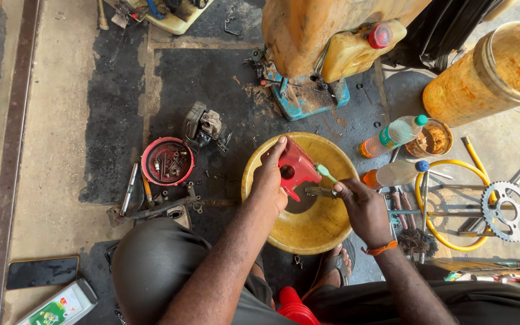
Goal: The person sits on the floor of a small-engine repair workshop and scrubs a red plastic engine cover with a toothbrush over a yellow basin, repeatedly turning the cover to brush its vents and surfaces. They continue brushing different sides of the cover throughout the episode.
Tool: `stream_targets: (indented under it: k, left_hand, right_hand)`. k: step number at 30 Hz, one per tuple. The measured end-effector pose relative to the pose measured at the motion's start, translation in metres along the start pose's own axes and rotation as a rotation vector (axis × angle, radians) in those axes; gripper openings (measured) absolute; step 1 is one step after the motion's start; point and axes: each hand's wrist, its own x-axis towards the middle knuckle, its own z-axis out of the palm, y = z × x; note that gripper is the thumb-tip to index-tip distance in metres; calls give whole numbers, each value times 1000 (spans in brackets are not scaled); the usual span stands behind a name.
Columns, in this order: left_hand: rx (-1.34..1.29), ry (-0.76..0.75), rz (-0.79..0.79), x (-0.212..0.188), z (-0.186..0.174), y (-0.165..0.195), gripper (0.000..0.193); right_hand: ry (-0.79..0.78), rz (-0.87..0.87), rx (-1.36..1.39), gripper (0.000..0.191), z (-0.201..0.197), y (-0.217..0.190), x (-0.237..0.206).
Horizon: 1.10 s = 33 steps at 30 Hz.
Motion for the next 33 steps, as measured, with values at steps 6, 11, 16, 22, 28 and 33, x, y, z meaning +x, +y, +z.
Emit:
stream_targets:
  k: [6,11,16,22,28,33]
  left_hand:
    - [3,-14,57,-13,4,8,59]
    - [-75,-99,68,-12,10,23,59]
    - [-74,-103,121,-17,15,21,59]
    - [-117,-42,126,-30,19,28,60]
    - [-164,-72,111,-43,24,12,66]
    - [-177,-68,67,-44,26,14,68]
  right_hand:
    - [20,-24,129,25,13,11,0]
    - [10,-9,107,27,21,18,-4]
    - [105,5,161,29,23,18,-4]
    - [116,108,418,32,27,10,-12]
    - [240,-25,137,28,41,-15,-22]
    - [195,-20,269,27,42,-25,-24]
